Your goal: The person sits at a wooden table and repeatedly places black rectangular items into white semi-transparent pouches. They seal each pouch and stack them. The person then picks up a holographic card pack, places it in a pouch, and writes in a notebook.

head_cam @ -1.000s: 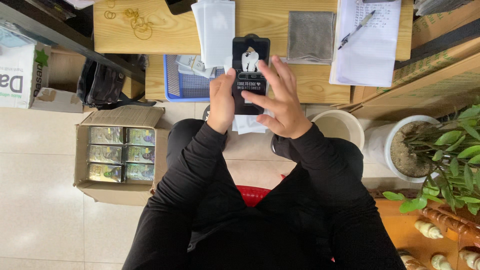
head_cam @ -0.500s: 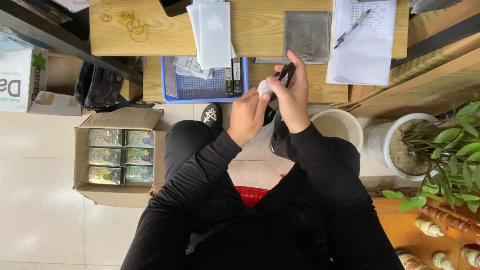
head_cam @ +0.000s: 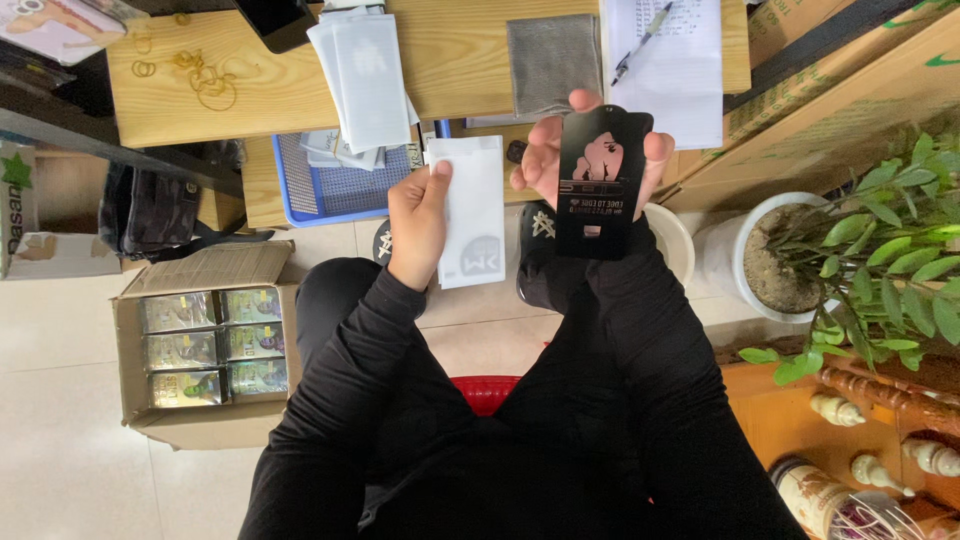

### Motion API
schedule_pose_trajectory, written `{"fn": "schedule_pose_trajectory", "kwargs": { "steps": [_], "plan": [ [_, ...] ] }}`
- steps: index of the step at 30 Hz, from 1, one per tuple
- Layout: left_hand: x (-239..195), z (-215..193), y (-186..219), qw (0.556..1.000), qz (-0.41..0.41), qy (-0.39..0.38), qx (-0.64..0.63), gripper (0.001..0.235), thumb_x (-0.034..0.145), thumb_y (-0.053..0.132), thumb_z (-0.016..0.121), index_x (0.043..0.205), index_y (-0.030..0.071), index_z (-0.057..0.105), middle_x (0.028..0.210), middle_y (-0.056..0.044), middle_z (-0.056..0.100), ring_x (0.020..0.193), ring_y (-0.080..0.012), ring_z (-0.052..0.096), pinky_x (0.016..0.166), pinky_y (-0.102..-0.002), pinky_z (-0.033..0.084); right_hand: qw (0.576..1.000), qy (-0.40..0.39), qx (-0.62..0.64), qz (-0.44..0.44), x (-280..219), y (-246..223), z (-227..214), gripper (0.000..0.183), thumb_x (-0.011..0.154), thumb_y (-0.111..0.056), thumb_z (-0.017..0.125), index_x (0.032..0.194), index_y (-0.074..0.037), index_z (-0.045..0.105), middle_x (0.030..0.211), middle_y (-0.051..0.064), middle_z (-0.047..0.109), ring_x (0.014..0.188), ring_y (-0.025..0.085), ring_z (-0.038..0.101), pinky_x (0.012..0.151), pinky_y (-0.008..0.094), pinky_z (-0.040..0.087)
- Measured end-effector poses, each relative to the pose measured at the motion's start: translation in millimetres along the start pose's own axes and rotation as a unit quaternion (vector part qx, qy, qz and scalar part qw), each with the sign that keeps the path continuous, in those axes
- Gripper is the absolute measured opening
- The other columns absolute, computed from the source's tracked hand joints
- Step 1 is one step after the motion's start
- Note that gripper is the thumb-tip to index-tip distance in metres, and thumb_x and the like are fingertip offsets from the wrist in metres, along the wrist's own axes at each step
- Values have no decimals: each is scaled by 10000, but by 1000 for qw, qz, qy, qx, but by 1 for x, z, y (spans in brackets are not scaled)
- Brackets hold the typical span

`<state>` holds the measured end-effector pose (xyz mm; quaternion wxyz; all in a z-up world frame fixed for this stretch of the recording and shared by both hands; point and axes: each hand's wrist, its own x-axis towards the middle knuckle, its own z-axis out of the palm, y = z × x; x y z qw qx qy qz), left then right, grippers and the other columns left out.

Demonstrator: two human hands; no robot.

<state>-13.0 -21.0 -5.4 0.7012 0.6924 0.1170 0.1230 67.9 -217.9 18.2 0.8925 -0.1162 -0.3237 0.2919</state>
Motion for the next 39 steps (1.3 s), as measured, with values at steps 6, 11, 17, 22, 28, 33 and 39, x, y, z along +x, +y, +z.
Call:
{"fn": "schedule_pose_trajectory", "kwargs": {
  "steps": [6, 11, 17, 22, 28, 33, 39],
  "plan": [
    [-1, -1, 10, 1000, 4, -15, 10, 469, 1001, 333, 525, 650, 195, 247, 639, 83, 222, 613, -67, 229, 575, -263, 199, 999, 29, -7, 30, -6, -1, 0, 688, 938, -548, 501, 1460, -99, 509, 1382, 321, 520, 1081, 439, 570, 988, 590, 369],
    [-1, -2, 18, 996, 66, -15, 53, 321, 995, 313, 540, 742, 128, 471, 731, 44, 437, 707, -87, 395, 646, -272, 313, 961, 208, -178, 39, 10, 1, 18, 567, 888, -464, 565, 1276, -52, 552, 1186, 303, 614, 876, 398, 654, 788, 446, 513],
    [-1, -4, 23, 965, 186, -12, 184, 367, 999, 314, 534, 712, 87, 561, 617, 6, 391, 601, -129, 366, 571, -296, 299, 884, 291, -366, -11, 18, 12, 35, 598, 856, -541, 584, 1182, -43, 535, 1042, 251, 661, 875, 351, 690, 638, 347, 582],
    [-2, -4, 21, 956, 200, -45, 210, 385, 1005, 324, 504, 704, 93, 568, 606, -9, 396, 579, -142, 385, 559, -300, 302, 857, 265, -442, 6, 20, 17, 43, 589, 880, -537, 572, 1190, -41, 499, 1055, 254, 648, 943, 394, 705, 694, 393, 622],
    [-2, -1, 19, 967, 168, -71, 178, 311, 940, 292, 638, 695, 121, 549, 613, 21, 386, 599, -111, 378, 568, -287, 316, 862, 312, -396, 54, 20, 18, 40, 694, 809, -610, 646, 1175, -39, 500, 939, 214, 652, 853, 385, 727, 745, 430, 643],
    [-2, 3, 16, 973, 177, -72, 131, 237, 959, 281, 624, 833, 98, 705, 690, 11, 579, 659, -112, 507, 609, -272, 396, 854, 352, -369, 103, 22, 19, 41, 653, 799, -563, 621, 1179, -44, 514, 889, 183, 661, 825, 362, 737, 710, 415, 645],
    [-2, 4, 21, 978, 150, -63, 132, 150, 931, 234, 663, 967, 112, 743, 941, -24, 743, 871, -149, 685, 772, -269, 507, 832, 398, -368, 114, 26, 20, 41, 580, 818, -510, 582, 1160, -44, 534, 850, 167, 669, 786, 346, 742, 679, 412, 642]
  ]
}}
